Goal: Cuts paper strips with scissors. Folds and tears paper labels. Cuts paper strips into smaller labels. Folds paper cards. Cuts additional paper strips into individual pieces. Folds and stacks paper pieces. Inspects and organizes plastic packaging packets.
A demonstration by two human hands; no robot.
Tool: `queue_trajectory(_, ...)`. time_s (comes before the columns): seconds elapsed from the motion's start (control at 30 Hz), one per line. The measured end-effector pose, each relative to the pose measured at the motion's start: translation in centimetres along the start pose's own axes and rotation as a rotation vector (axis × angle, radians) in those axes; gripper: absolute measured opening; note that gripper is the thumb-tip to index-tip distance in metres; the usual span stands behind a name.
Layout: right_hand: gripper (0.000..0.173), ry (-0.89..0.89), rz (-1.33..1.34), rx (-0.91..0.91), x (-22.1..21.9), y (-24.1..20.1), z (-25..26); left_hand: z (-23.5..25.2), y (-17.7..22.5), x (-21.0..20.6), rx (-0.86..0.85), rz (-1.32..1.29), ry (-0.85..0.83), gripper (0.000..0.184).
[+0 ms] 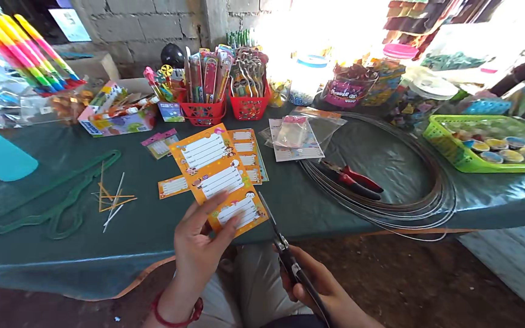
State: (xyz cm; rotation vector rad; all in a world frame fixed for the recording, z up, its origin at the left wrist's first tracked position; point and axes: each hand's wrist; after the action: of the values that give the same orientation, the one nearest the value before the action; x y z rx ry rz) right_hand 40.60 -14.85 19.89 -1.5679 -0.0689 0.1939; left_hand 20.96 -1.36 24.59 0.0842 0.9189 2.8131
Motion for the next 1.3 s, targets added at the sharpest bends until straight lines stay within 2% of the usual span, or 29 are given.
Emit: queue_trajectory(1.3, 0.069, 0.027, 0.029, -0.054, -0.27, 0.54, -0.33, -0.64, -0.52, 0.02, 0.021, -0.019, -0.012, 0.041)
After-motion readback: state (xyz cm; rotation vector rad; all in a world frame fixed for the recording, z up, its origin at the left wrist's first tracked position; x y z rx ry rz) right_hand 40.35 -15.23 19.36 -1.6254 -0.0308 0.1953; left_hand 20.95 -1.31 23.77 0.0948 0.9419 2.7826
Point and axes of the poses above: each hand's wrist, its own z-axis towards the middle knuckle, its own x-axis out of the back of the hand, y = z × x, and after that the axes turned 13 degrees about -x, right-handed
